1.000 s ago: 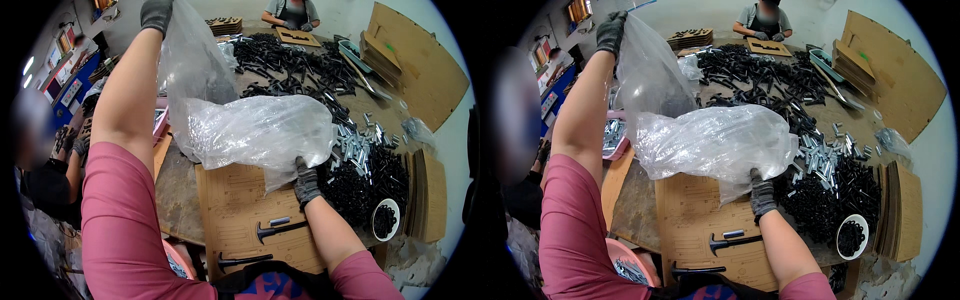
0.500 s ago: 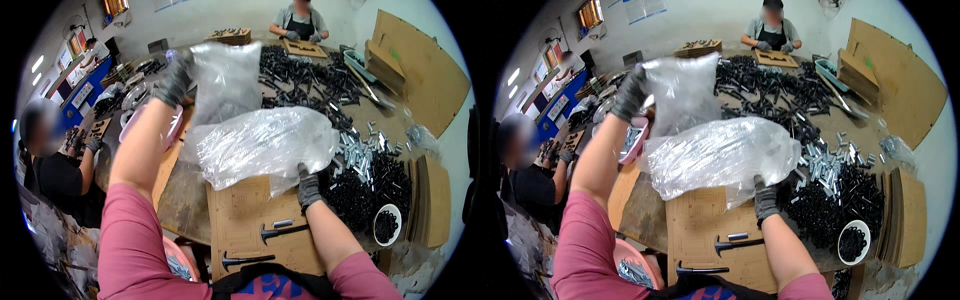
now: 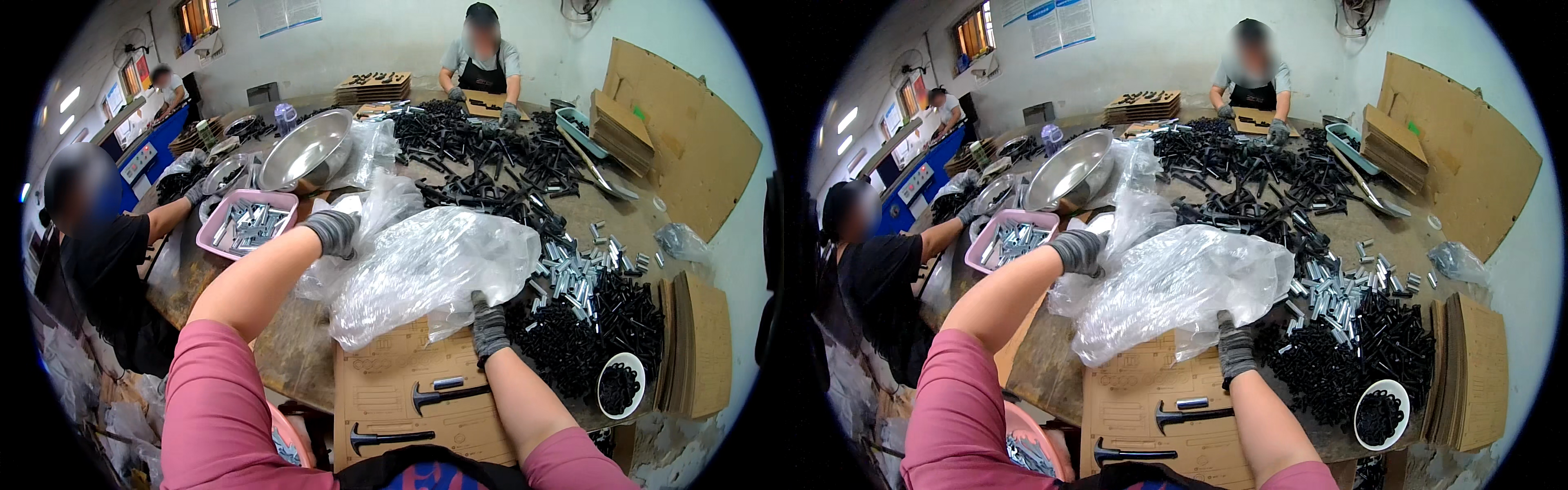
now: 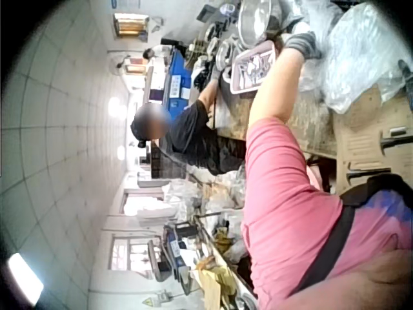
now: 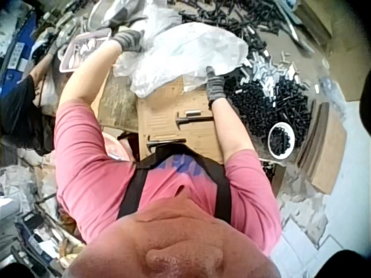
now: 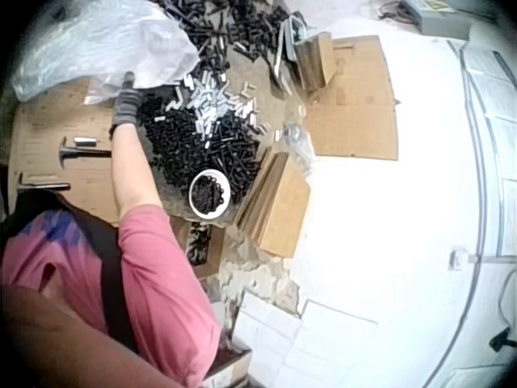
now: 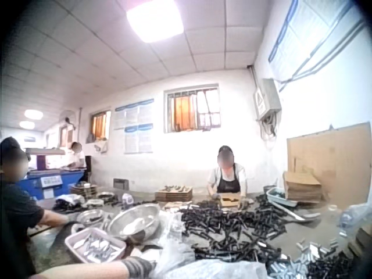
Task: The person assembles tool kits by placing hammers, wrenches, and small metal parts onto printed cardboard templates. They retrieve items from piles and a pink basin, arrange them in designated slots, and occasionally adjust the templates on the table.
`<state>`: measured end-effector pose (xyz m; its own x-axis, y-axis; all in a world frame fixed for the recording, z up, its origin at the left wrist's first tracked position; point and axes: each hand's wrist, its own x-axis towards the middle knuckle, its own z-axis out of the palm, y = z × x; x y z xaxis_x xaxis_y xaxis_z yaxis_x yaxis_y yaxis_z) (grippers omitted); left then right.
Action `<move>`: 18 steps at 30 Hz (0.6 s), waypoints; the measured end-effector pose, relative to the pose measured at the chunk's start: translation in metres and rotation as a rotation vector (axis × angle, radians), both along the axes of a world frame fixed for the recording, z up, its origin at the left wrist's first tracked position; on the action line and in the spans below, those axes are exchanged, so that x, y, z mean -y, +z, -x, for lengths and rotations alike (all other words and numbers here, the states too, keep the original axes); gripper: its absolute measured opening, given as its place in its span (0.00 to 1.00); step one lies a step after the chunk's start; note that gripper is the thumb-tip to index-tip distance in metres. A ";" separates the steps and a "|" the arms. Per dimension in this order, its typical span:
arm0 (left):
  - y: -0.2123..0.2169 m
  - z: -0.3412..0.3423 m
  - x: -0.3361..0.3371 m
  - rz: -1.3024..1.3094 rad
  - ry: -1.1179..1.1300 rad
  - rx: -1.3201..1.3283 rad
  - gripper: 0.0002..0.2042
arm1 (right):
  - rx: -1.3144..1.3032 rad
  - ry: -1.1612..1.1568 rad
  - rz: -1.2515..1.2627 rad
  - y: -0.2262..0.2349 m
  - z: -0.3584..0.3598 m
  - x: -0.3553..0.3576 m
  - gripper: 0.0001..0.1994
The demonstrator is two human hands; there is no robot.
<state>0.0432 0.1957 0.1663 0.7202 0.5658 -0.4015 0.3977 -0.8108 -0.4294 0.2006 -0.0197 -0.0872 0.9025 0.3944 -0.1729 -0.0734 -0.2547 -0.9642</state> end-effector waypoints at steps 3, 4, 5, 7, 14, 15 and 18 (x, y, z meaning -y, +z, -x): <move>-0.032 -0.006 -0.066 -0.084 -0.218 0.507 0.23 | 0.141 0.041 -0.111 -0.009 0.005 -0.005 0.19; 0.005 -0.019 -0.078 -0.099 -0.208 0.556 0.20 | 0.094 0.084 -0.117 -0.013 -0.001 -0.001 0.20; 0.046 -0.025 -0.090 -0.123 -0.187 0.604 0.18 | 0.087 0.102 -0.136 -0.012 -0.001 -0.001 0.20; 0.085 -0.036 -0.104 -0.324 0.089 0.920 0.15 | 0.106 0.088 -0.174 -0.008 0.000 -0.002 0.21; 0.069 -0.013 -0.151 -0.092 0.245 1.544 0.15 | 0.004 0.124 -0.158 0.041 0.023 0.004 0.21; 0.070 -0.021 -0.145 -0.183 0.233 1.612 0.16 | 0.232 0.000 -0.319 0.017 0.017 -0.002 0.20; 0.094 -0.008 -0.100 0.066 0.305 2.056 0.15 | 0.141 -0.009 -0.314 -0.011 0.001 0.000 0.20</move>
<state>0.0514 0.2954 0.2602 -0.0463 0.7483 0.6618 0.2472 -0.6333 0.7334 0.1995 -0.0197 -0.0986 0.9127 0.4002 0.0825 0.0655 0.0561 -0.9963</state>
